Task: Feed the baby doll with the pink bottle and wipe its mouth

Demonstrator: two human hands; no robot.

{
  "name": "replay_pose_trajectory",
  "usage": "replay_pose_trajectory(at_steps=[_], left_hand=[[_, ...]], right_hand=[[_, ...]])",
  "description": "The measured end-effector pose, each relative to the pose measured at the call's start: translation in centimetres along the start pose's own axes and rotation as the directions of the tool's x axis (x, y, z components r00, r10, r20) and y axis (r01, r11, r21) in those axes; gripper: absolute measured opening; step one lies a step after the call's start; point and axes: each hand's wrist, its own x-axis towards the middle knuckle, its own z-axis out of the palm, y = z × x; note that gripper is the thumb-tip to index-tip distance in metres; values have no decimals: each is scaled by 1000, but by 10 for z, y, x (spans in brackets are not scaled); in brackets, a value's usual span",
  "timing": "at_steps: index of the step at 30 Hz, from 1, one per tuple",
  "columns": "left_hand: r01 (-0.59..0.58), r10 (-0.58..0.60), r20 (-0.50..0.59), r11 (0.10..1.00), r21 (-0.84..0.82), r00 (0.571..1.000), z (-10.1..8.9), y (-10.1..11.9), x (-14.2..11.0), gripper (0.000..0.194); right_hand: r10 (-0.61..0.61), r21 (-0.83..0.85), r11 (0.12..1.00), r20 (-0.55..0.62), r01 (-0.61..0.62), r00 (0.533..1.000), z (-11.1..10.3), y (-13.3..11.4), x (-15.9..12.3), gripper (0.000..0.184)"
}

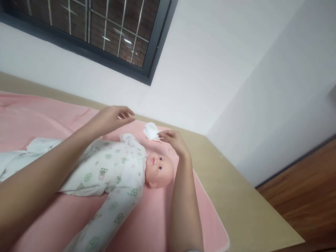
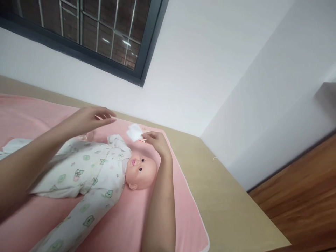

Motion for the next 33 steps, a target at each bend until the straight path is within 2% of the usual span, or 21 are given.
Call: replay_pose_trajectory(at_steps=[4,8,11,15,20,22,26,29,31,33], left_hand=[[122,-121,-78,993,4,990,-30,-13,1,40],[205,-201,-94,978,31,975,-48,-36,3,41],[285,-279,-76,954,91,957,-52,-61,9,44],[329,-323,-61,933,145,944,-53,-96,15,49],[351,-352,17,928,-124,936,-54,-120,15,70],[387,-387,32,906,-170,922,-54,-123,14,76],[408,-405,49,904,-125,913,-50,-130,15,80],[420,-416,62,905,-74,907,-43,-137,19,92],[427,-423,82,904,-36,902,-38,-142,23,97],[419,-416,114,908,-3,902,-33,-147,24,95]], right_hand=[[123,186,977,-77,-107,989,-10,46,7,30],[302,332,907,-84,-259,949,-5,87,3,27],[399,334,877,-105,-346,911,0,102,-2,17],[428,348,866,-146,-359,892,-1,105,-4,10],[418,373,866,-178,-332,891,-2,109,-4,11],[400,374,874,-193,-309,896,-2,112,-5,15],[330,353,907,-254,-231,909,-2,117,-3,22],[252,296,943,-340,-151,906,-5,118,2,21],[197,224,969,-431,-107,881,-8,119,5,22],[144,131,988,-548,-85,824,-12,121,6,24]])
